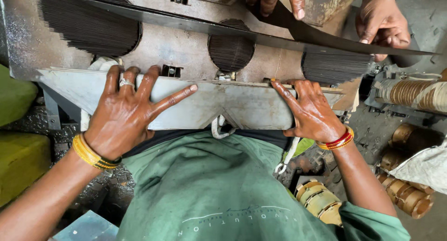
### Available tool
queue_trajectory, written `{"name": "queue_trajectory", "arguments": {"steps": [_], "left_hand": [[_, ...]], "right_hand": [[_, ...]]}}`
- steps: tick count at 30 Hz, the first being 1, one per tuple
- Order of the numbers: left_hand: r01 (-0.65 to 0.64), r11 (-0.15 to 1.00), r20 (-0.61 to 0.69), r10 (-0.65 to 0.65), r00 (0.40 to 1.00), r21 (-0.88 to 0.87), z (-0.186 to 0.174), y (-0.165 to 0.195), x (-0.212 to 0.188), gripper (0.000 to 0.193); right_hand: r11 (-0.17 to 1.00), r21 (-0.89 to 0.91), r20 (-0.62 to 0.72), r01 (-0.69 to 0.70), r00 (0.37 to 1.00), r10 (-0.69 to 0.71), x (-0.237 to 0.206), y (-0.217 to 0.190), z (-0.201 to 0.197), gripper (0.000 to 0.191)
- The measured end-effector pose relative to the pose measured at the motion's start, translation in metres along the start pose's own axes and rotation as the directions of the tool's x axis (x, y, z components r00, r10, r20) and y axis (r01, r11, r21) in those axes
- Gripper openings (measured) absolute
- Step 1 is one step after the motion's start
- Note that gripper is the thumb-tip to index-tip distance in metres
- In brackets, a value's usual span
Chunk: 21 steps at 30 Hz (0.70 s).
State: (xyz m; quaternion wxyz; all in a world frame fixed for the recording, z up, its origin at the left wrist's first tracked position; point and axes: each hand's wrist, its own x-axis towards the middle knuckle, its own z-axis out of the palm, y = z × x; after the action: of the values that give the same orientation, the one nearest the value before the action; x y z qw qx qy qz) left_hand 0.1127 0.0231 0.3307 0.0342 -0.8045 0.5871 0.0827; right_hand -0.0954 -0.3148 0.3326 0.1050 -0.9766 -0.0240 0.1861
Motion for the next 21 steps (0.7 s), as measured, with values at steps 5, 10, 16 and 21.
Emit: {"name": "queue_trajectory", "arguments": {"steps": [5,10,16,21], "left_hand": [[-0.083,0.997,0.048,0.082,0.995,0.011,-0.012,-0.013,0.008,0.135],[-0.140,0.990,0.046,0.140,0.989,0.013,-0.019,-0.026,0.015,0.139],[-0.130,0.991,0.036,0.130,0.991,-0.011,-0.022,-0.030,0.025,0.136],[-0.104,0.995,-0.055,0.103,0.993,-0.003,-0.013,-0.023,0.017,0.127]], "right_hand": [[0.999,0.013,0.055,-0.042,0.998,0.041,-0.001,-0.001,-0.003,0.137],[0.996,0.055,0.115,-0.074,0.991,0.067,-0.003,-0.003,-0.008,0.134],[0.996,0.072,0.099,-0.056,0.994,0.049,0.003,-0.003,-0.009,0.138],[0.994,0.014,0.093,-0.112,0.990,0.110,-0.002,-0.009,-0.002,0.134]]}}
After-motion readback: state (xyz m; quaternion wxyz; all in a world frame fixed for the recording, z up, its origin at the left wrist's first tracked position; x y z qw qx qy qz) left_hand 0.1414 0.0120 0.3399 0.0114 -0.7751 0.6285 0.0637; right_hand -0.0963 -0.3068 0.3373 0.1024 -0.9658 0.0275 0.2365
